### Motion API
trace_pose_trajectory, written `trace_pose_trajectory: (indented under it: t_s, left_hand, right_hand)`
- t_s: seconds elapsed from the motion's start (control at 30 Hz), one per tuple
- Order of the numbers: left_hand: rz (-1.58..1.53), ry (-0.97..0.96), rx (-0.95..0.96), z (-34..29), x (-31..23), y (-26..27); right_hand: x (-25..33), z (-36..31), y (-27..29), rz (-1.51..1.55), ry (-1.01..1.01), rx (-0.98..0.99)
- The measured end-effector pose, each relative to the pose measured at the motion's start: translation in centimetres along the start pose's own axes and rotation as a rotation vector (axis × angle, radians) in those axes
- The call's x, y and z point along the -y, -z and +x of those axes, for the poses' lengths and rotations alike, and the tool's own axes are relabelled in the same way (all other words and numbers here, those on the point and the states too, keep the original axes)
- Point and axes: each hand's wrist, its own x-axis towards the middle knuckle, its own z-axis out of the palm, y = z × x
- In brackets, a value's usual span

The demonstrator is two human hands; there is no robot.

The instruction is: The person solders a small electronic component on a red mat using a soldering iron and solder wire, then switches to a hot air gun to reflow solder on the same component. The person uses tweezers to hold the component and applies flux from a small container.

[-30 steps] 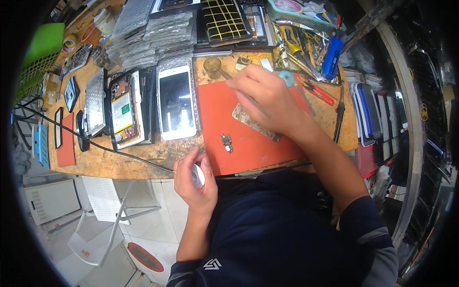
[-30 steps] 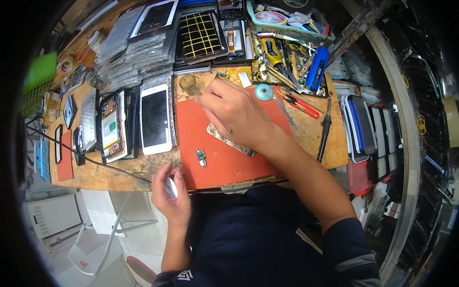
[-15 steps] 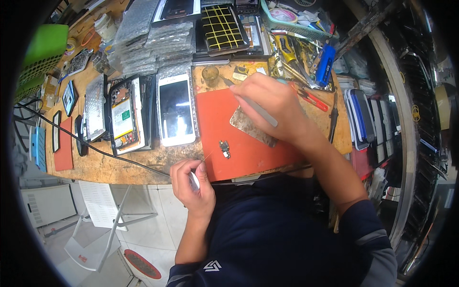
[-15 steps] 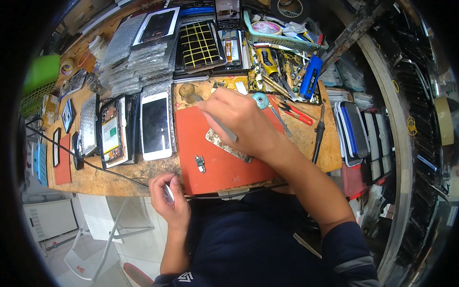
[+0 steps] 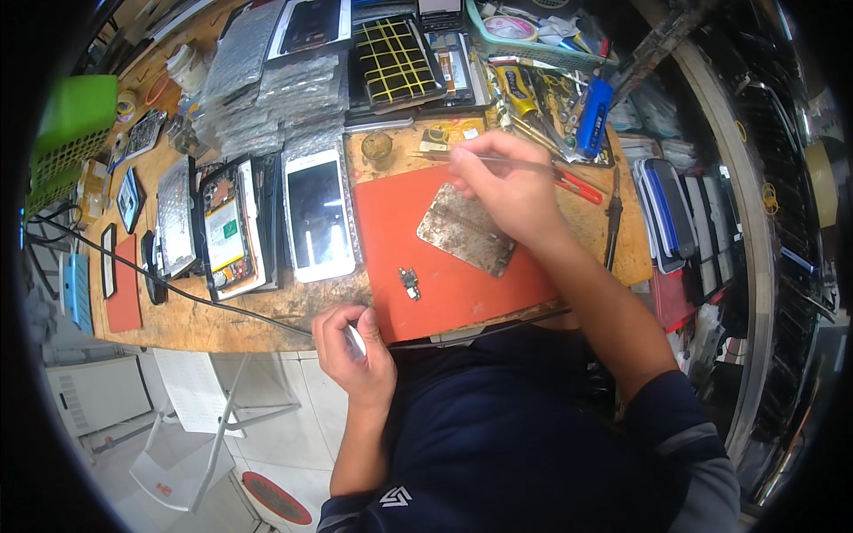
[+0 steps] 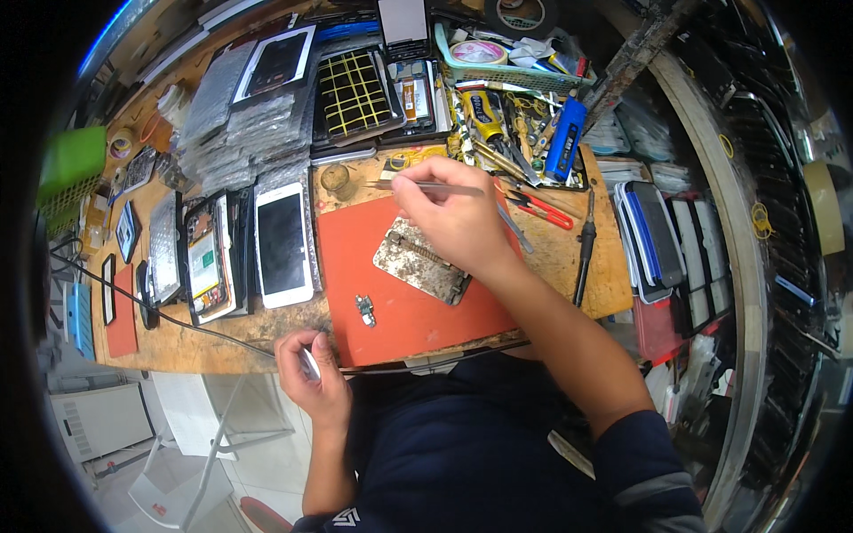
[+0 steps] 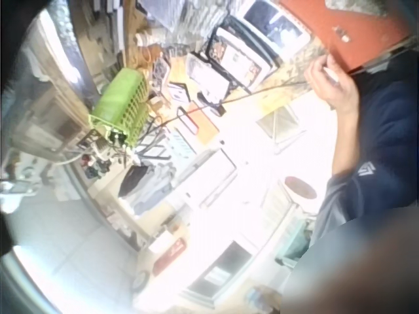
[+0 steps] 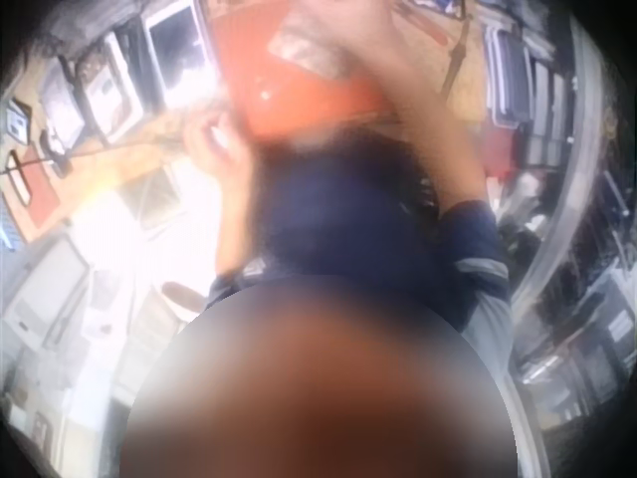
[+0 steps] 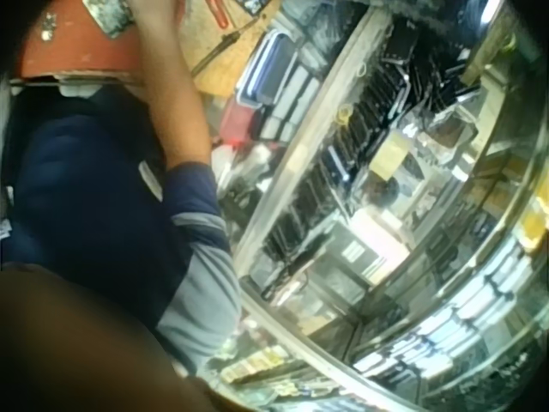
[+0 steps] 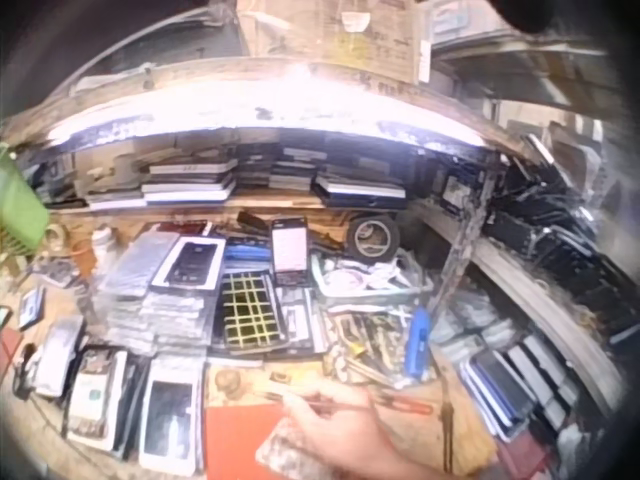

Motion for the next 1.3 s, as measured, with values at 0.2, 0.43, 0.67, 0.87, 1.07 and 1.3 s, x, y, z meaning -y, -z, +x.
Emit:
trace_pose_trajectory:
  t_s: [0.2,0.43,0.67,0.87,1.07,1.3]
  left_hand:
    - [0.004,0.013,0.023,0.1,0.0,0.1]
    - [0.053,0.020,0.057,0.2,-0.2,0.4]
    - [0.028,0.096,0.068,0.5,-0.8,0.3]
    - [0.055,0.080,0.119,0.5,-2.0,1.6]
    - [0.057,0.089,0.178,0.0,-2.3,1.5]
    - [0.103,0.059,0.200,-0.4,-2.3,1.9]
  right_hand:
    - [-0.6,-0.3,3.9,-0.479,0.374,0.146]
    - [0.1,-0.6,7.0,-0.762,0.727,0.414]
    - [0.0,-0.6,6.6,-0.684,0.633,0.228]
    - [-1.1,-2.4,6.7,-0.397,0.287,0.072]
    - [-1.0,-3.8,8.2,-0.646,0.607,0.012]
    - [3.3,-10.4,17.5,-1.208,0.100,0.044]
